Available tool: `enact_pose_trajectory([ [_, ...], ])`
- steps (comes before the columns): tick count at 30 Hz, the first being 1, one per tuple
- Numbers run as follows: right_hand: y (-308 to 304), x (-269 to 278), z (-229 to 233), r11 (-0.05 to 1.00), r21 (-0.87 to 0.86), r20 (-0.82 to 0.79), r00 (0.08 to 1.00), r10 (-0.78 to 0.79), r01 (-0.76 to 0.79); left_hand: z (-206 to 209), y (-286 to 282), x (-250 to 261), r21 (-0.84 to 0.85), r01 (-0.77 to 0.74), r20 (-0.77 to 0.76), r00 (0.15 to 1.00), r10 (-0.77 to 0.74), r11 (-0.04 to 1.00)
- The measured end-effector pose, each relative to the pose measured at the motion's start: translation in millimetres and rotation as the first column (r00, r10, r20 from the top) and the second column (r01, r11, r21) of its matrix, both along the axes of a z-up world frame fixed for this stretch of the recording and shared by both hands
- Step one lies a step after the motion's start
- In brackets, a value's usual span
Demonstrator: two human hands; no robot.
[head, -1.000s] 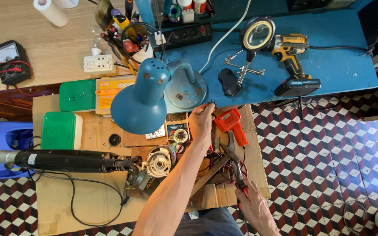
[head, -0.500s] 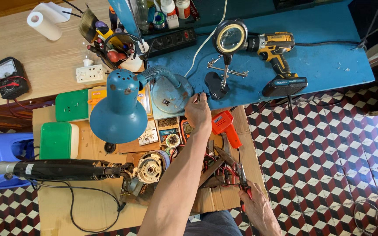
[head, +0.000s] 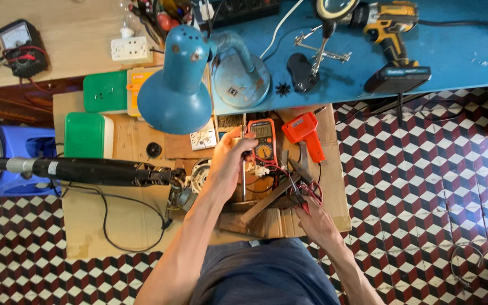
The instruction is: The person cleans a small cylindrical motor component with a white cloth and a screwdriver, then uses pliers to remove a small part from the motor housing. The person works at a cluttered workbench with various tools and parts.
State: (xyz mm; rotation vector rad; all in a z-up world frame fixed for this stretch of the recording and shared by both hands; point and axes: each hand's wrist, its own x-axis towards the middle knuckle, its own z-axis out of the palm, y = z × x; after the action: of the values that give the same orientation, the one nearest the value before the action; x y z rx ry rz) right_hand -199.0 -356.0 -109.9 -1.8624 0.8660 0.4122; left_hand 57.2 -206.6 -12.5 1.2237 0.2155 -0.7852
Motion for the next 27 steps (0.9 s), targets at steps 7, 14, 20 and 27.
enact_pose_trajectory([
  [7,23,76,-3,0.704,-0.511,-0.058,0.837,0.544,-0.493,37,89,-39,-0.049,-0.061,-0.014,0.998,0.061,0.997],
  [14,28,109,-8,0.557,-0.654,0.007,0.732,0.681,-0.512,32,95,-48,-0.183,-0.16,0.024,0.986,0.167,0.97],
  [20,76,124,97,0.995,0.088,0.251,0.968,0.023,-0.047,16,79,-37,-0.204,-0.281,-0.002,0.958,0.287,0.938],
  [27,119,172,144,1.0,0.029,0.463,0.886,-0.006,-0.009,12,45,-36,-0.161,-0.399,-0.178,0.912,0.371,0.903],
])
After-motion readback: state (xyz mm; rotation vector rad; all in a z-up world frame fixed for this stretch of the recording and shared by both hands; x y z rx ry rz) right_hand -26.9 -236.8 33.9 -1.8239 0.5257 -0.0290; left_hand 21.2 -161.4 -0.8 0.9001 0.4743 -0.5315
